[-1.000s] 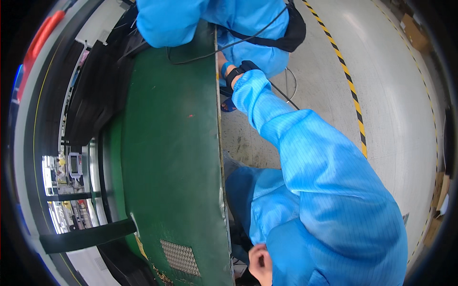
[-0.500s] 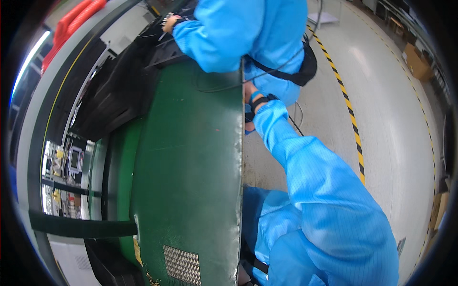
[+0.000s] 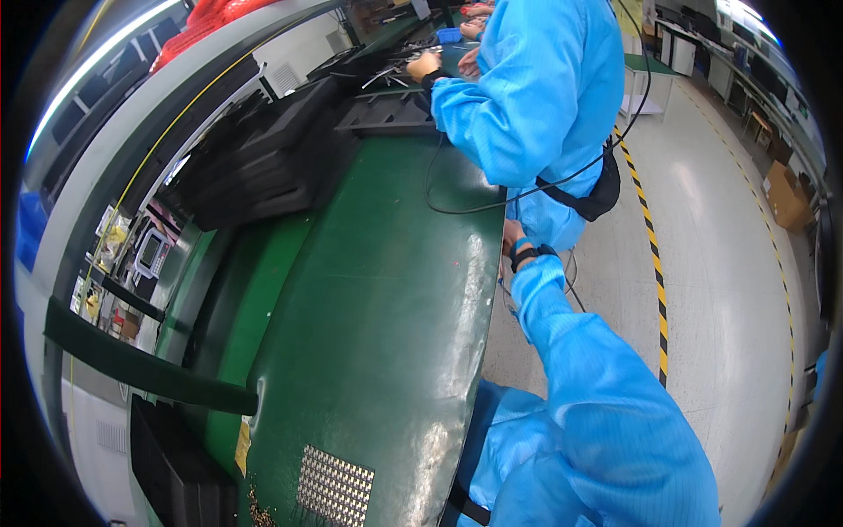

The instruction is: Assembling small wires and electrical connectors into a grid panel on a factory assembly line.

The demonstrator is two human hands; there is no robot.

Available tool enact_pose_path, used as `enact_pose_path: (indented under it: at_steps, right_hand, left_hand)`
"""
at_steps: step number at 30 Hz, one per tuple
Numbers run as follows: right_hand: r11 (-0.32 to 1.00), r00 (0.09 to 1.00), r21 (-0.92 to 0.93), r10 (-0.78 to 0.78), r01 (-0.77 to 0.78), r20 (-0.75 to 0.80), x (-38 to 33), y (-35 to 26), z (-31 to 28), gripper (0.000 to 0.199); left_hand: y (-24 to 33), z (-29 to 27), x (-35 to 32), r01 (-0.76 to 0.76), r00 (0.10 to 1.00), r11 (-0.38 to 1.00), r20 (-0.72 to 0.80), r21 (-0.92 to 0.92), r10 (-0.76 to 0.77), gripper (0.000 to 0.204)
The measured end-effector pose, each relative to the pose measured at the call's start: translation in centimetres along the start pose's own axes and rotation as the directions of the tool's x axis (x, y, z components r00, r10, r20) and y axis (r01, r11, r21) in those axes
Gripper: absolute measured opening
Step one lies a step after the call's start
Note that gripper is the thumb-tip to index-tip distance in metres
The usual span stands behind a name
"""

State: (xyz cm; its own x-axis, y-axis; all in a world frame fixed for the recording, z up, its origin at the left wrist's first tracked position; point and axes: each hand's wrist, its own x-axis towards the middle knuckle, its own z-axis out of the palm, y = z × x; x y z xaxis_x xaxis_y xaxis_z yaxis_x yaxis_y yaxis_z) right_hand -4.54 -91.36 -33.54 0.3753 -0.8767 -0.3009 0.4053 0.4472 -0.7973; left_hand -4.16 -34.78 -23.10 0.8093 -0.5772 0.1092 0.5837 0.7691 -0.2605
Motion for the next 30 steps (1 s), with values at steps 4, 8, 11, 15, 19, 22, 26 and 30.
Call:
enact_pose_path:
  at_steps: [4, 8, 11, 15, 19, 22, 26, 30]
  right_hand:
    - [0.966, 0.996, -0.258, -0.004, 0.028, 0.093, -10.8, 4.0, -4.0, 0.026]
    - [0.863, 0.895, -0.363, 0.424, -0.352, 0.140, -24.8, 3.3, -5.2, 0.020]
    - [0.815, 0.792, -0.247, 0.573, -0.524, 0.212, -32.3, 3.0, -7.5, 0.018]
    - [0.809, 0.774, -0.183, 0.588, -0.558, 0.236, -37.3, 2.0, -9.1, 0.021]
    - [0.827, 0.813, -0.275, 0.548, -0.490, 0.199, -39.0, 2.7, -7.9, 0.028]
    - [0.825, 0.837, -0.411, 0.502, -0.388, 0.218, -39.5, 2.8, -6.1, 0.029]
    - [0.883, 0.873, -0.357, 0.408, -0.304, 0.266, -39.8, 3.1, -5.7, 0.027]
    - [0.896, 0.877, -0.404, 0.337, -0.186, 0.342, -41.2, 2.4, -3.7, 0.025]
  left_hand:
    - [0.8, 1.3, -1.2, 0.021, 1.000, 0.999, 0.017, 0.034, -0.021, 0.041]
    - [2.6, 3.0, -5.2, -0.060, 0.998, 0.991, 0.012, 0.121, 0.059, 0.041]
    - [4.5, 4.9, -9.7, -0.111, 0.993, 0.970, -0.022, 0.215, 0.118, 0.041]
    - [5.8, 7.2, -14.8, -0.129, 0.985, 0.939, -0.068, 0.320, 0.159, 0.041]
    - [5.7, 7.4, -18.0, -0.125, 0.983, 0.926, -0.082, 0.357, 0.164, 0.041]
    - [5.8, 7.1, -19.8, -0.164, 0.974, 0.947, -0.105, 0.276, 0.200, 0.039]
    - [4.8, 7.6, -19.1, -0.271, 0.938, 0.950, -0.181, 0.153, 0.296, 0.036]
    - [7.5, 6.2, -19.8, -0.260, 0.945, 0.943, -0.144, 0.206, 0.292, 0.043]
